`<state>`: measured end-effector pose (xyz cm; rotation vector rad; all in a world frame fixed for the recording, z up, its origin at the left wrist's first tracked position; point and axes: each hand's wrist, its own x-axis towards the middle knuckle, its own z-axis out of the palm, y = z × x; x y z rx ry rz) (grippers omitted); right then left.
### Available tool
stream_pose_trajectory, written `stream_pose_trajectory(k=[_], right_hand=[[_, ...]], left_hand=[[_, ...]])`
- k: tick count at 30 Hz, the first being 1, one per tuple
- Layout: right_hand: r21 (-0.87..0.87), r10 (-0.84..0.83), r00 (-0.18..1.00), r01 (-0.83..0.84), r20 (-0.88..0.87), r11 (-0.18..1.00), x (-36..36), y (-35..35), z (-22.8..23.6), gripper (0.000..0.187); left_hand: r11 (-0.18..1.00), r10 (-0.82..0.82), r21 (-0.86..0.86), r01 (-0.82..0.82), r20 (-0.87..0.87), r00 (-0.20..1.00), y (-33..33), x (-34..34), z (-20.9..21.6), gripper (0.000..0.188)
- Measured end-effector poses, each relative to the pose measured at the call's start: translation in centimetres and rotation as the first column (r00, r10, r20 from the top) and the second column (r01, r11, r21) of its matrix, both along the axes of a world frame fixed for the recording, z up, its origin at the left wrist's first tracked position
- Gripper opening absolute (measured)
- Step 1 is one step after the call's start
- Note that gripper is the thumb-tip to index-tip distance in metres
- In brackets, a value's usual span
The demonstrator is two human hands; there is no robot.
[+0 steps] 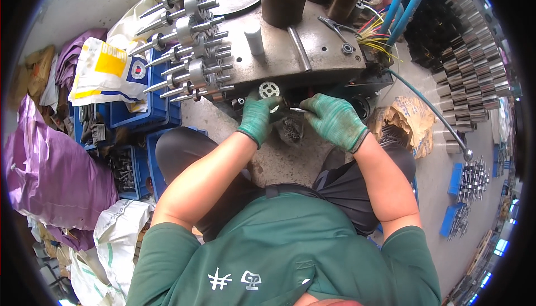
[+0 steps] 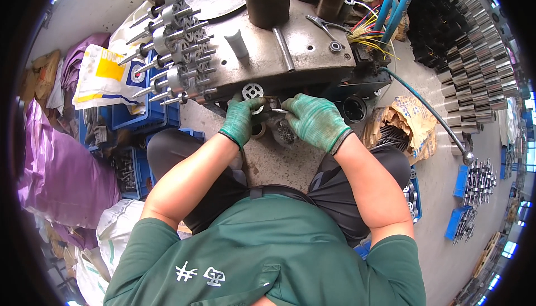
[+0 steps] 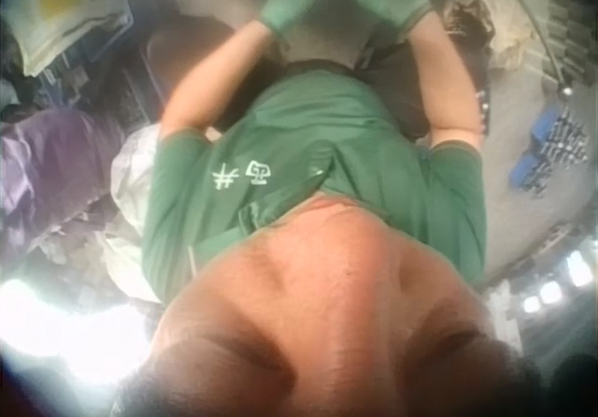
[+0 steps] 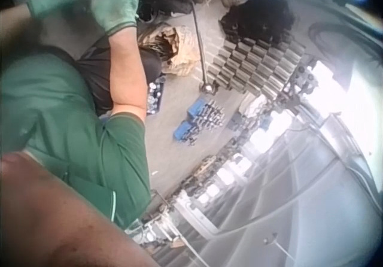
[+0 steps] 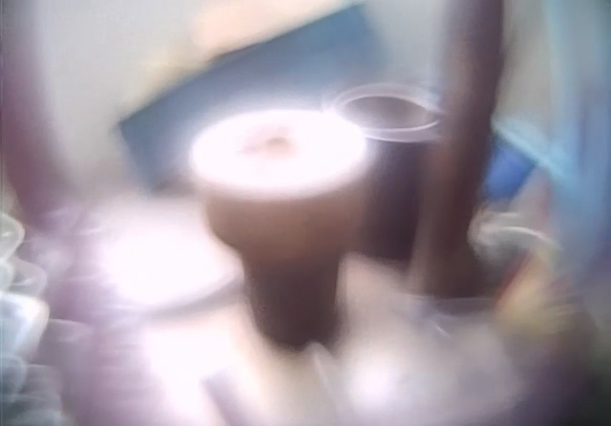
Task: The person assembles metal components by placing round metal pieces onto a vertical rod and using a handheld metal tool to fit smaller pins or parts into the assembly.
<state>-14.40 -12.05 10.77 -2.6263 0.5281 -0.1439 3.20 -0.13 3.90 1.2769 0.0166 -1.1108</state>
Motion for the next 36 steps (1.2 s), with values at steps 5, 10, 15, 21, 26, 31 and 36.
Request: stream_pose_trajectory(k=[5, 10, 15, 21, 26, 31, 36], right_hand=[[-0.020, 0.017, 1.000, -0.018, -0.016, 1.000, -1.0, 0.5, 2.3, 0.025], [0.035, 0.014, 1.000, -0.015, 0.025, 0.999, -1.7, 0.1, 3.0, 0.026], [0.017, -0.031, 0.998, 0.032, -0.062, 0.999, -1.9, 0.2, 2.4, 0.026], [-0.112, -0.043, 0.985, 0.025, -0.165, 0.993, -1.8, 0.4, 3.2, 0.024], [-0.129, -0.049, 0.978, 0.023, -0.203, 0.991, -1.8, 0.4, 2.8, 0.021], [-0.014, -0.131, 0.964, 0.131, -0.230, 0.991, -1.3, 0.7, 2.6, 0.032], [0.538, -0.256, 0.966, 0.210, 0.012, 0.816, -1.9, -0.1, 1.0, 0.053]], left_hand=[[0.995, -0.086, 0.043, 0.091, -0.107, 0.991, 1.2, -0.8, -1.0, 0.038], [0.879, -0.476, 0.045, 0.475, 0.013, 0.880, 2.4, -4.4, -1.4, 0.044], [0.856, -0.492, 0.206, 0.475, 0.609, 0.622, 1.4, -4.0, -1.6, 0.049], [0.875, -0.458, 0.165, 0.455, 0.584, 0.670, 1.4, -4.5, 0.2, 0.051], [0.904, -0.386, 0.133, 0.407, 0.666, 0.638, 1.1, -5.0, -0.5, 0.052], [0.886, -0.274, 0.207, 0.414, 0.955, 0.110, 1.4, -4.6, -0.2, 0.056], [0.884, -0.250, 0.113, 0.454, 0.934, 0.255, 1.6, -3.9, 1.9, 0.056]])
